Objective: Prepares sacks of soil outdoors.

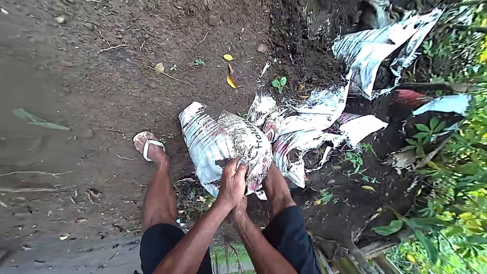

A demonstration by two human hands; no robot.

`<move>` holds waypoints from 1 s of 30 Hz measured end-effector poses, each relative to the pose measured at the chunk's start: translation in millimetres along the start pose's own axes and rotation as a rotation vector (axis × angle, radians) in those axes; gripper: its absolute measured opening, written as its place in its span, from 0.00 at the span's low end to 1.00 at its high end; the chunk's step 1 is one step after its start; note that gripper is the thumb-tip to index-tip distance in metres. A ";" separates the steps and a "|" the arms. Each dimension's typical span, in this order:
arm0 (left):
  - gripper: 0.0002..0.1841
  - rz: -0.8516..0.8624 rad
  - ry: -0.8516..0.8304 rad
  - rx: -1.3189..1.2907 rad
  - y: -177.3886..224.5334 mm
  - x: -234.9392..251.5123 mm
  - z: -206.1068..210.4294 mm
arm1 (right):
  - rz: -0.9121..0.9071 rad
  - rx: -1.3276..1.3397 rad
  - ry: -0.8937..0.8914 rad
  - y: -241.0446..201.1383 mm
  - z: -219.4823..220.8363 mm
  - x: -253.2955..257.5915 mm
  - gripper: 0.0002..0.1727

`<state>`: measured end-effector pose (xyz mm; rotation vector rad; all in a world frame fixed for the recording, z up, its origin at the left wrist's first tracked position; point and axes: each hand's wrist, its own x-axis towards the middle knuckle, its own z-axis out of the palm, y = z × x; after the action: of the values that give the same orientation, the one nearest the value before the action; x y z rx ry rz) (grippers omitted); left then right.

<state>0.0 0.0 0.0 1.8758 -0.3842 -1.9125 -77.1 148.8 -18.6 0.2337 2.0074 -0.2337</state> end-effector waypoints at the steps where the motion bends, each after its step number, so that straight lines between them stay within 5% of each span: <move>1: 0.20 -0.024 0.036 -0.073 0.9 -3.4 -0.8 | 0.007 -0.006 0.012 -1.6 4.0 -7.7 0.20; 7: 0.20 -0.017 0.319 -0.502 14.4 -10.5 -1.1 | -0.062 -0.133 0.031 -19.1 -4.0 -27.5 0.24; 12: 0.23 -0.014 0.505 -0.683 32.6 -25.7 -27.8 | -0.306 -0.530 0.010 -57.9 -48.1 -44.9 0.29; 17: 0.26 0.012 0.709 -0.930 -12.4 -72.3 -60.5 | -0.541 -0.835 -0.087 -115.6 -63.6 -29.5 0.25; 20: 0.25 -0.113 0.795 -0.953 -50.2 -80.6 -54.2 | -0.591 -1.002 -0.184 -148.1 -61.0 6.2 0.26; 23: 0.23 -0.261 0.792 -0.852 -84.3 -81.6 -48.3 | -0.589 -1.052 -0.234 -139.5 -53.1 21.1 0.26; 30: 0.18 -0.441 0.664 -0.710 -118.7 -89.3 -39.9 | -0.580 -1.020 -0.034 -92.8 -49.5 30.8 0.23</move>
<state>25.7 150.4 18.9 1.9962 0.8558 -1.2452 -157.8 74.6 -19.4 -0.9871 1.8714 0.4341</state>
